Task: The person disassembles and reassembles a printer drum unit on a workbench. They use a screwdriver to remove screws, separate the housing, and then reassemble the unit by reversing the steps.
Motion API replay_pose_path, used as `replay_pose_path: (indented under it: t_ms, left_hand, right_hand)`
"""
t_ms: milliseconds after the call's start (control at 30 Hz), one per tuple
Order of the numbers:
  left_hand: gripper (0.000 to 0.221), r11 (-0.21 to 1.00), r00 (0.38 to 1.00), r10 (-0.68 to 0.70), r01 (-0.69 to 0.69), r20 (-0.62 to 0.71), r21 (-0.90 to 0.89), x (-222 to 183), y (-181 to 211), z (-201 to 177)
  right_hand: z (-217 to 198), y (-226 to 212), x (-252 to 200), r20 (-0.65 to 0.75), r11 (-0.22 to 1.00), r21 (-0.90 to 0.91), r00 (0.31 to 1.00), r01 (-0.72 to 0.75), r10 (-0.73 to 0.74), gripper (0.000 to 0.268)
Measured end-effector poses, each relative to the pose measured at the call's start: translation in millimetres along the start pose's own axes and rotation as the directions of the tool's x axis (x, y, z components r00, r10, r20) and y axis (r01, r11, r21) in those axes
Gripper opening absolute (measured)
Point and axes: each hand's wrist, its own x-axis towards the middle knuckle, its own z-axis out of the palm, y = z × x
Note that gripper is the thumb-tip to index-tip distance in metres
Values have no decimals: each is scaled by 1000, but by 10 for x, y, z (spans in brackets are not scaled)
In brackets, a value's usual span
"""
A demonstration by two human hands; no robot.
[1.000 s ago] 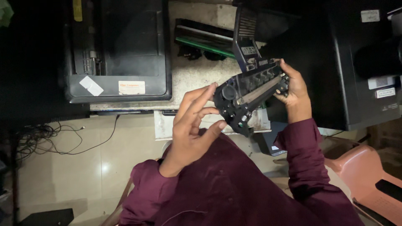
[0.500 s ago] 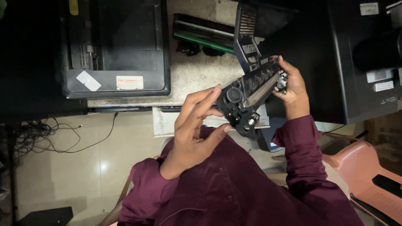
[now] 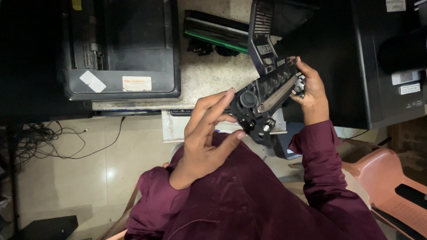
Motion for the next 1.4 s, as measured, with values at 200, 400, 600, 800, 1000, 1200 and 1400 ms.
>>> replay_pose_path:
  t_ms: [200,400,600,800,1000,1200,1400]
  left_hand:
    - [70,1000,1000,-9,9,-9,-26,-4,-31,-18]
    - [80,925,980,-155,101,-122,-367,-5,-292,-165]
    - [91,761,942,-274,90,-192,-642,-111,-873,-329]
    - [67,717,953,-299,187,-54,-671,-322,-1453,44]
    - [43,714,872,-485,350,-67,-607,-250,-1528,111]
    - [38,699,861,-505,363,-65,-617,-87,-1337,172]
    - [34,621,815,-574,369,-81,-692,-1,-1238,167]
  right_hand:
    - [-27,-21,-40,63,999,-40,998,6,-3,16]
    - [55,5,-133,-87,999,-37,996,27,-31,17]
    - [366,96,-307,-35,976,-131,983,173,-179,19]
    - [698,233,-512,-36,949,-168,960,267,-277,19]
    - [880,297,-685,-42,924,-202,940,324,-339,19]
    - [986,271,-836,-49,867,-259,891,426,-452,17]
    - [1089,276,-987,3,819,-325,867,472,-498,15]
